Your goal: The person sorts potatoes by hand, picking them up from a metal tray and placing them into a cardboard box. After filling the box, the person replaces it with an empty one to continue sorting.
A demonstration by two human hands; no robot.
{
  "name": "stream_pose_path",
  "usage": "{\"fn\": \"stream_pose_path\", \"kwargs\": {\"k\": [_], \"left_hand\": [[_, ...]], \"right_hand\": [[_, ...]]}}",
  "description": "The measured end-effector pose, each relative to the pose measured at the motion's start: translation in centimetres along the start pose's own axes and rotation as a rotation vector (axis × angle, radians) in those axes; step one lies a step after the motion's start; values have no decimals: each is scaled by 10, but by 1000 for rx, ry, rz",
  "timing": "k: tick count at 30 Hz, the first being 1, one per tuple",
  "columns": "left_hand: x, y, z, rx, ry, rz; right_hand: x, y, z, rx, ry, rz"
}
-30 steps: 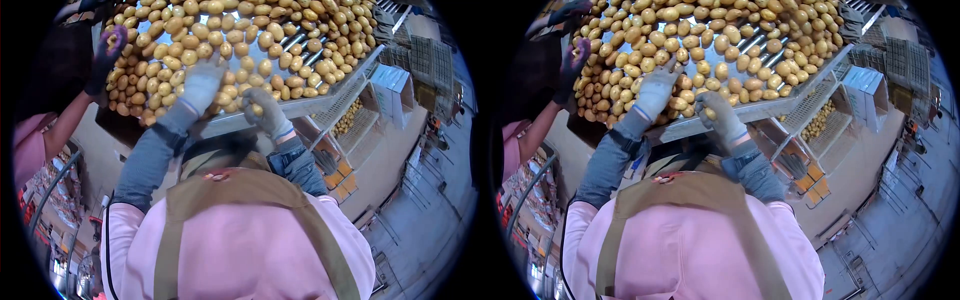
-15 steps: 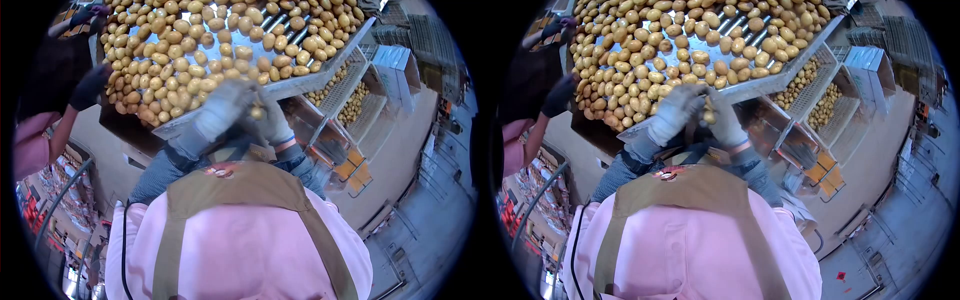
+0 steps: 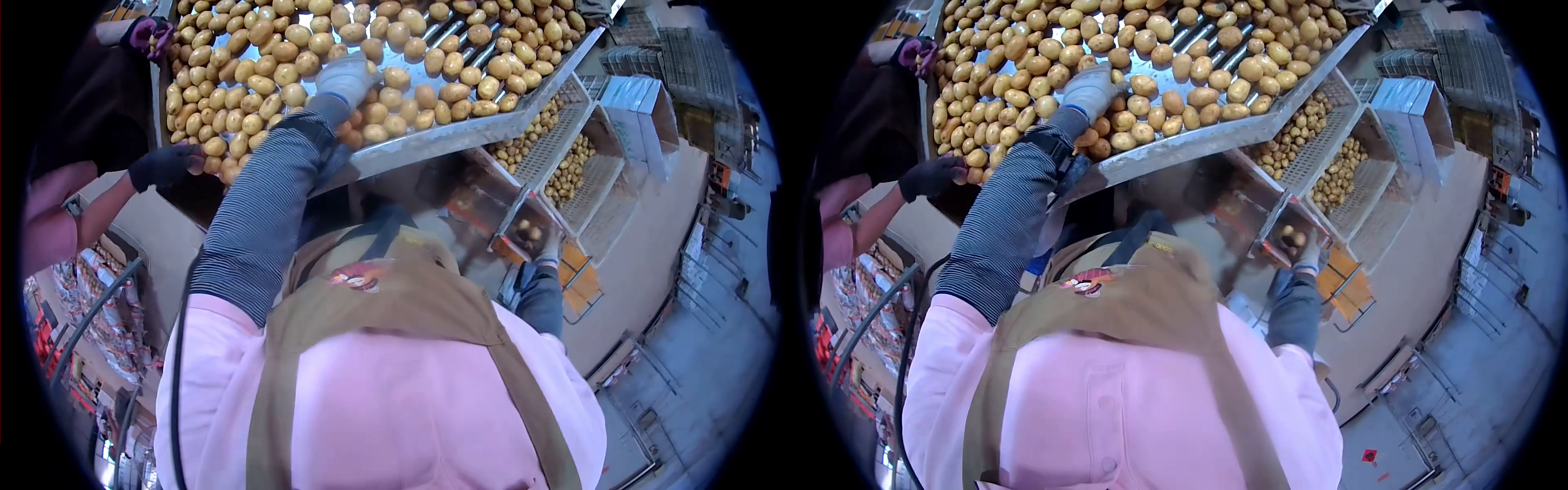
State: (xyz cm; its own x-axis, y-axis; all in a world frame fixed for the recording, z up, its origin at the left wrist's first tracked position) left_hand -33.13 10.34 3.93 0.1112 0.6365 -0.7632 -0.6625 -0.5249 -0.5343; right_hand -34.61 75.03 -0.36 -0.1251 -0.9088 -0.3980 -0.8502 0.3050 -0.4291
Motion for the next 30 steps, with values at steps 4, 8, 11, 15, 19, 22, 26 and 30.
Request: {"fn": "stream_pose_path", "kwargs": {"k": [4, 8, 11, 15, 19, 22, 26, 30], "left_hand": [[-12, -32, 4, 290, -217, 384], [-50, -117, 28, 485, -448, 478], [-41, -143, 34, 536, -429, 355], [-7, -187, 22, 711, -347, 259], [5, -176, -31, 528, -332, 210], [3, -141, -46, 442, -133, 395], [7, -117, -52, 494, 68, 501], [18, -143, -122, 385, -116, 551]], "right_hand": [[115, -55, -111, -234, -40, -98], [249, -127, -179, -405, 118, -626], [324, -210, -229, -288, 431, -899], [327, -220, -222, -963, -213, -841], [277, -182, -154, -51, 116, -689], [298, -175, -153, -105, 79, -778], [371, -203, -177, -40, 182, -998], [395, -188, -186, -701, -194, -927]]}}
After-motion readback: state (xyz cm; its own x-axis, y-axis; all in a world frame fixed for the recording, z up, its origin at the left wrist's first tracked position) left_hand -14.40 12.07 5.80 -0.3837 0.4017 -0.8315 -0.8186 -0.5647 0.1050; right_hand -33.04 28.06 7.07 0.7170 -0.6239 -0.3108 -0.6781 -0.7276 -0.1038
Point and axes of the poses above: each hand's wrist, its own y-axis towards the middle knuckle, its own x-axis out of the palm, z = x × y, the point moved 7 cm from there along y, towards the middle knuckle, and after that the axes turned 10 degrees about -x, right-handed, at the moved point
